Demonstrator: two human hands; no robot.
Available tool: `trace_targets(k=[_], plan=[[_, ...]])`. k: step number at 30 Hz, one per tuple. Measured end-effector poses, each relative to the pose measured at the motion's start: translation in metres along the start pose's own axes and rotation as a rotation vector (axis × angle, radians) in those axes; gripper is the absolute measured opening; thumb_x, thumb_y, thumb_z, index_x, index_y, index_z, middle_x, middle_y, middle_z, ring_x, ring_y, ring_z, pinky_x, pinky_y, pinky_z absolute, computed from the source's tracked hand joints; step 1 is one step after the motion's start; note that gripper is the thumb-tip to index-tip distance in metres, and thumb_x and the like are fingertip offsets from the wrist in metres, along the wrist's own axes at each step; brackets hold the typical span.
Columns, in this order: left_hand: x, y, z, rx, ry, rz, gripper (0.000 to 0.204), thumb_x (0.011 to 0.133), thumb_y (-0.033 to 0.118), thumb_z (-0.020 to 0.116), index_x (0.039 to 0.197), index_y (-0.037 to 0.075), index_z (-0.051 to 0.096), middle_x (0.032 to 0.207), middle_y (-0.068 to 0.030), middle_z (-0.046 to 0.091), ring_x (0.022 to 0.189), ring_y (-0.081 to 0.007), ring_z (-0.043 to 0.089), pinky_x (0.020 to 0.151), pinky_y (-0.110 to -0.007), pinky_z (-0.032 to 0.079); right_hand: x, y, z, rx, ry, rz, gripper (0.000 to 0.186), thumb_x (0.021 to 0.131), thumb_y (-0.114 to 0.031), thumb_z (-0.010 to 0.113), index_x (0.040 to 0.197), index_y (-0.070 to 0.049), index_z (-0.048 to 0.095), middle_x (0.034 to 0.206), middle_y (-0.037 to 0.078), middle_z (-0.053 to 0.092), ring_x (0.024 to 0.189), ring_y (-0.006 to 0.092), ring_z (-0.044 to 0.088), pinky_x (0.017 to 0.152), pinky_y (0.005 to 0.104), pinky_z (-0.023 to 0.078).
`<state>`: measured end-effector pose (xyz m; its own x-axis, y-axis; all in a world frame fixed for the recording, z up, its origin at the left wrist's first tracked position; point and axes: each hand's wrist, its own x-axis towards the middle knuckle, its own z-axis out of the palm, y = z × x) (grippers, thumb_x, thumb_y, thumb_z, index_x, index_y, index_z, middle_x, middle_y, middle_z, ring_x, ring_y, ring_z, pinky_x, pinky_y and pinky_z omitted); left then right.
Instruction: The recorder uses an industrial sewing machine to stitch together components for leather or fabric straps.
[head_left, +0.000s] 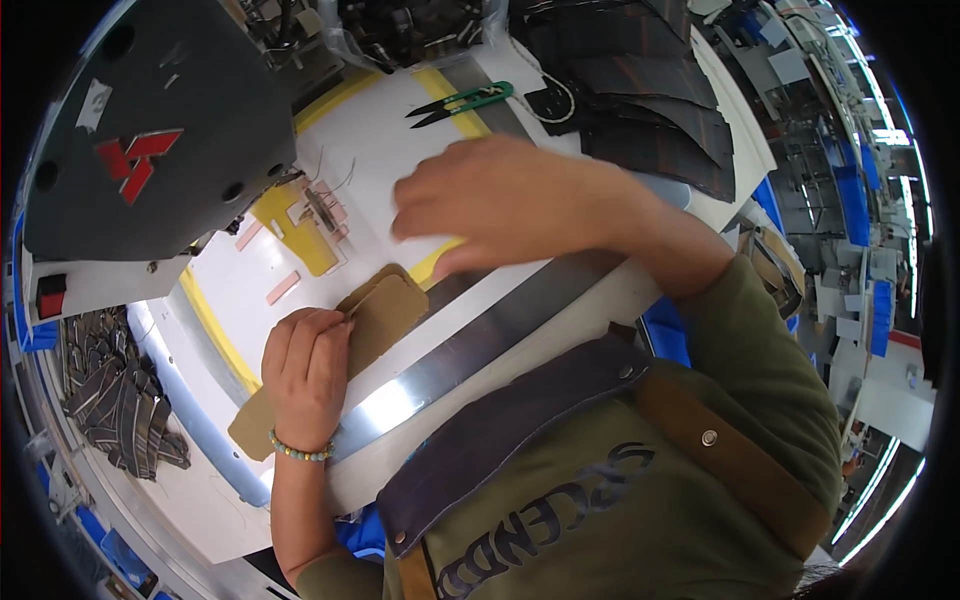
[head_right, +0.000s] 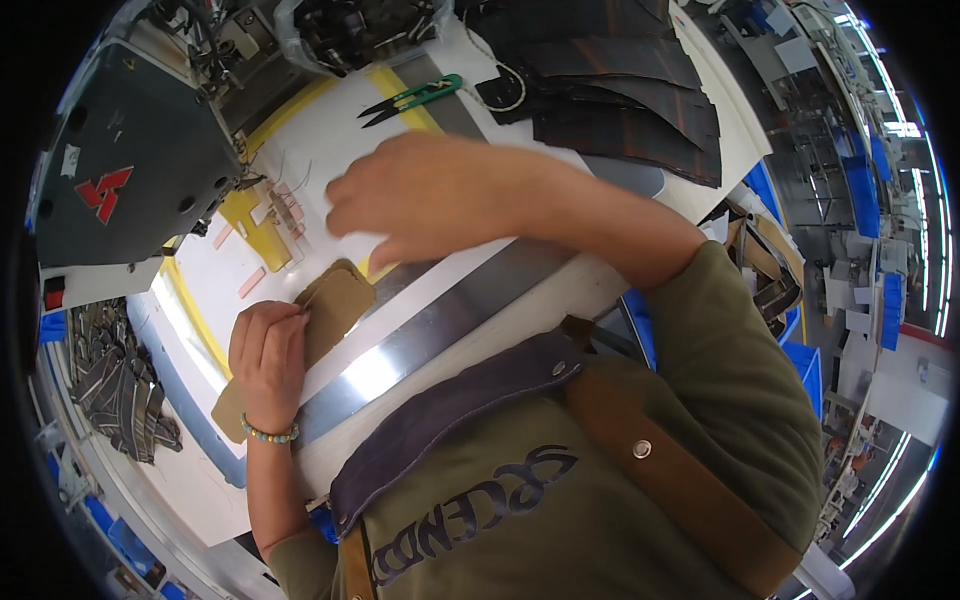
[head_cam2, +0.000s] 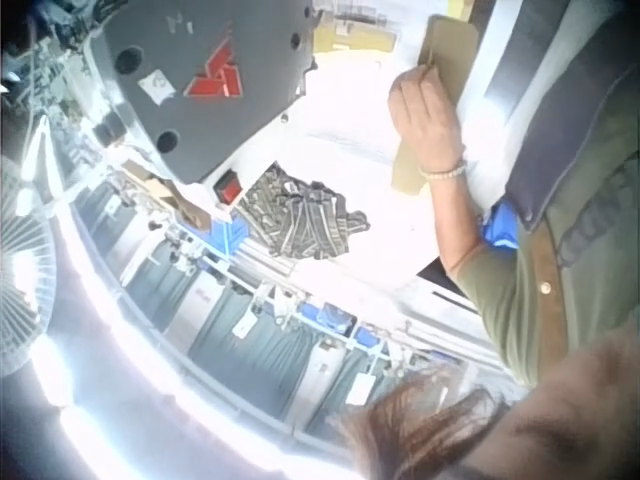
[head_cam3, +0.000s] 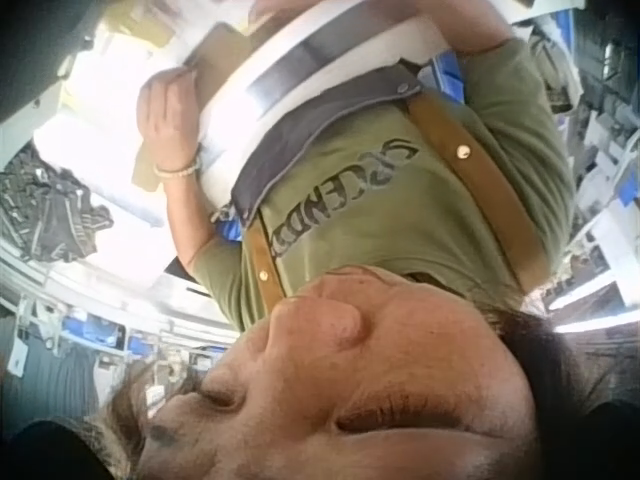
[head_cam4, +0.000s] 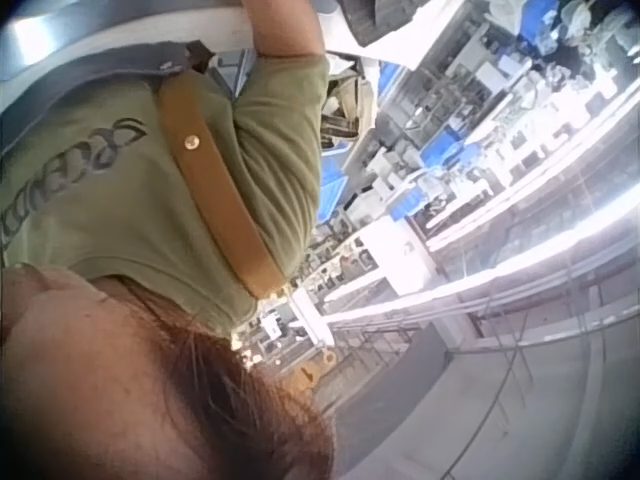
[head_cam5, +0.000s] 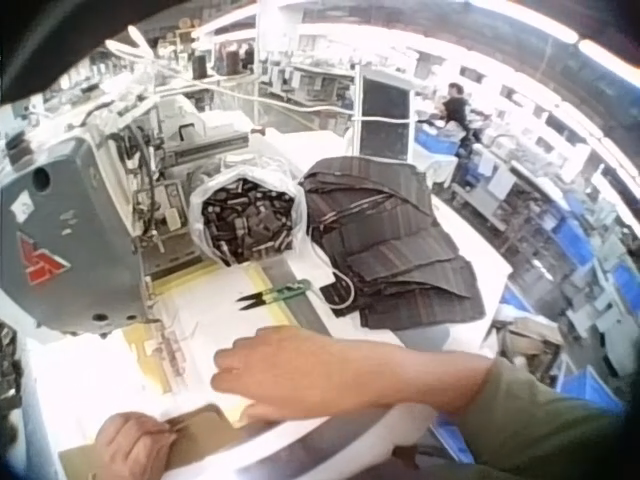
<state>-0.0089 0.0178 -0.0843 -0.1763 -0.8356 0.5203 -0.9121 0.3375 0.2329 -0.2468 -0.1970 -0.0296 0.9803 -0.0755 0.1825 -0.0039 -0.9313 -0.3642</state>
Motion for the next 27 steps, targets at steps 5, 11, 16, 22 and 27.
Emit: trace_targets(k=[5,11,16,22,27], plan=[[0.002,0.0,0.0,-0.012,0.022,-0.001,0.024,0.078,-0.006,0.086,0.095,0.002,0.07,0.097,-0.0095,0.073,0.09,-0.0294,0.071,0.076,-0.039,0.057,-0.061,0.002,-0.08,-0.063,-0.165,0.393,0.023,0.08,-0.019,0.08,0.092,-0.007,0.064,0.091,0.009,0.07,0.086,0.0365,0.071,0.075,0.0476,0.053],[0.004,0.002,-0.007,-0.097,0.03,-0.196,0.026,0.08,-0.01,0.083,0.1,0.002,0.073,0.098,-0.0107,0.072,0.092,-0.0296,0.07,0.075,-0.037,0.056,-0.093,0.035,-0.037,0.142,-0.263,0.411,0.022,0.085,-0.012,0.078,0.094,-0.004,0.059,0.093,0.012,0.063,0.079,0.0337,0.068,0.07,0.0431,0.052],[0.003,0.0,-0.022,-0.454,0.056,-0.415,0.01,0.096,-0.007,0.074,0.103,0.0,0.071,0.103,-0.0093,0.073,0.096,-0.0204,0.068,0.086,-0.032,0.054,-0.056,0.03,-0.011,0.3,-0.093,0.429,0.018,0.091,-0.009,0.073,0.097,-0.002,0.058,0.096,0.012,0.061,0.079,0.0314,0.064,0.073,0.0419,0.052],[-0.018,-0.023,-0.059,-0.741,0.296,-0.786,0.006,0.111,0.006,0.061,0.112,0.003,0.066,0.102,0.0005,0.068,0.091,-0.0051,0.059,0.087,-0.022,0.048,-0.024,0.029,0.012,0.044,0.021,0.392,0.017,0.093,-0.015,0.075,0.099,-0.004,0.064,0.102,0.012,0.063,0.091,0.0342,0.069,0.078,0.0451,0.054],[-0.06,-0.084,-0.184,-0.369,0.661,-0.544,0.021,0.113,0.021,0.062,0.116,0.002,0.069,0.119,-0.0103,0.072,0.109,-0.0189,0.065,0.099,-0.039,0.054,-0.013,0.024,-0.007,0.015,-0.004,0.149,0.028,0.092,-0.024,0.079,0.112,-0.008,0.069,0.121,0.013,0.064,0.104,0.0327,0.07,0.089,0.0466,0.056]])
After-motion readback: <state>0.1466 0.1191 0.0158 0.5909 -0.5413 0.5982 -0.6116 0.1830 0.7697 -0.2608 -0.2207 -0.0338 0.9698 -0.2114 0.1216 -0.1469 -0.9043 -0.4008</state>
